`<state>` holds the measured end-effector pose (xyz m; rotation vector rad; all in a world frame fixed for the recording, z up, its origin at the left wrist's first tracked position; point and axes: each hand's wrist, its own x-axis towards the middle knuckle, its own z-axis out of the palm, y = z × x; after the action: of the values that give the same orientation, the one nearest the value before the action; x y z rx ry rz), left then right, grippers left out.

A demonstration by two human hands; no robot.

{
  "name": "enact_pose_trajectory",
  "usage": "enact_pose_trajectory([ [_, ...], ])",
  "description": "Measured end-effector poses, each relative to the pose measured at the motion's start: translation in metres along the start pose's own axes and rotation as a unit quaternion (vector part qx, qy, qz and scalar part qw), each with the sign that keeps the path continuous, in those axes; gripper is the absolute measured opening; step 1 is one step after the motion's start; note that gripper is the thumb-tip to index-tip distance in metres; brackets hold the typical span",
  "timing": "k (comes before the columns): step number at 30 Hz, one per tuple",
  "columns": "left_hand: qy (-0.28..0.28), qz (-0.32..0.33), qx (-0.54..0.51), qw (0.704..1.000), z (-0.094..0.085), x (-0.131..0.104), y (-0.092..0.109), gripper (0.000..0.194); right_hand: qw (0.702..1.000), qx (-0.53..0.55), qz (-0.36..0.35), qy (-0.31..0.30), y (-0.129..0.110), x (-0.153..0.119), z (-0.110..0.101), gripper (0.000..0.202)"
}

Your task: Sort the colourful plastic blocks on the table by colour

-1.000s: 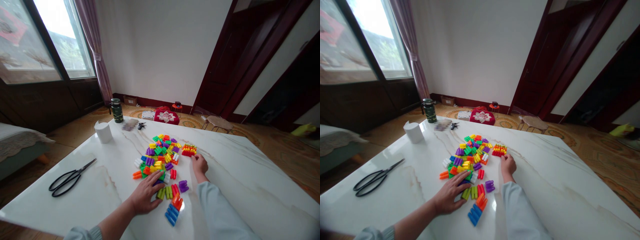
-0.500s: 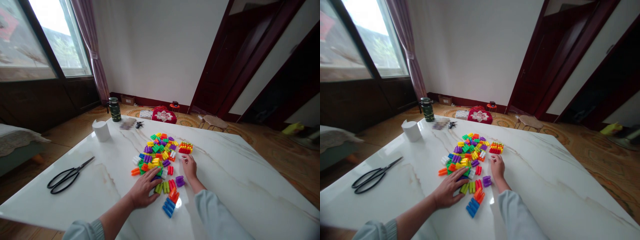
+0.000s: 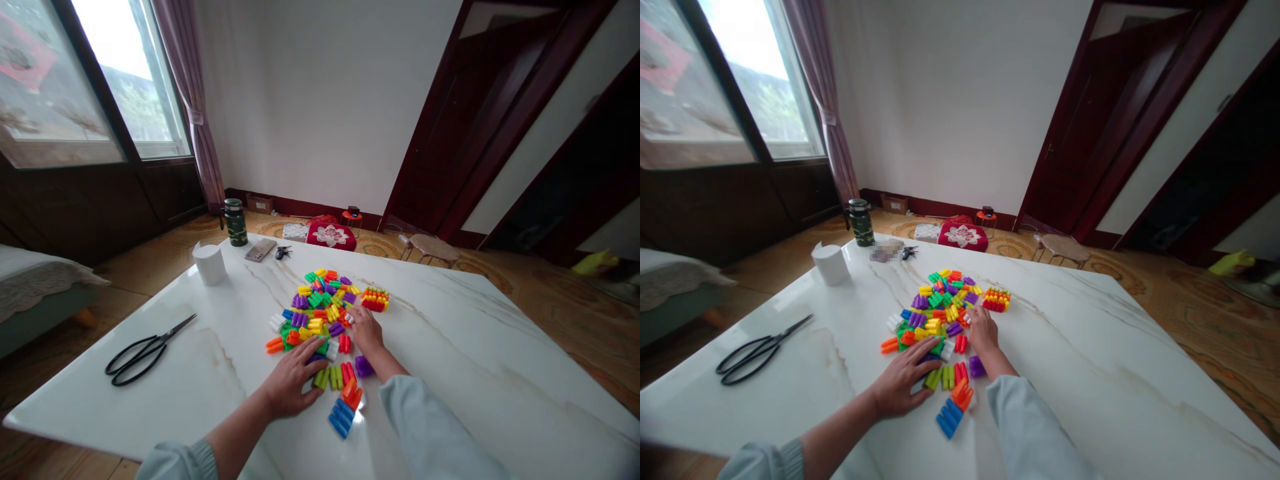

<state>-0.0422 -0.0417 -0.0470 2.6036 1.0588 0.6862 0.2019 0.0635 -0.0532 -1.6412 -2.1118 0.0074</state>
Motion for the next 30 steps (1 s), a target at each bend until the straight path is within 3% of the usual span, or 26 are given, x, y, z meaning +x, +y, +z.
enact_pose_trajectory([
  [5, 0.001, 0.002, 0.002, 1.000, 0.001, 0.000, -0.001, 0.051, 0.992, 0.103, 0.044, 0.061, 0.009, -0.001, -0.004, 0.022],
  [10, 0.005, 0.002, -0.003, 1.000, 0.001, -0.001, -0.001, 0.051, 0.968, 0.148, 0.144, 0.141, 0.039, -0.009, -0.004, 0.033],
  [15, 0.003, -0.001, -0.002, 1.000, 0.000, -0.001, -0.001, 0.051, 0.962, 0.146, 0.188, 0.138, 0.057, -0.018, 0.003, 0.030],
  [23, -0.007, -0.009, -0.007, 1.000, -0.004, 0.001, 0.003, 0.051, 0.954, 0.150, 0.214, 0.148, 0.054, 0.005, 0.014, 0.030],
  [30, -0.012, -0.014, -0.006, 1.000, -0.003, 0.000, 0.002, 0.052, 0.949, 0.160, 0.221, 0.160, 0.056, 0.008, 0.020, 0.031],
])
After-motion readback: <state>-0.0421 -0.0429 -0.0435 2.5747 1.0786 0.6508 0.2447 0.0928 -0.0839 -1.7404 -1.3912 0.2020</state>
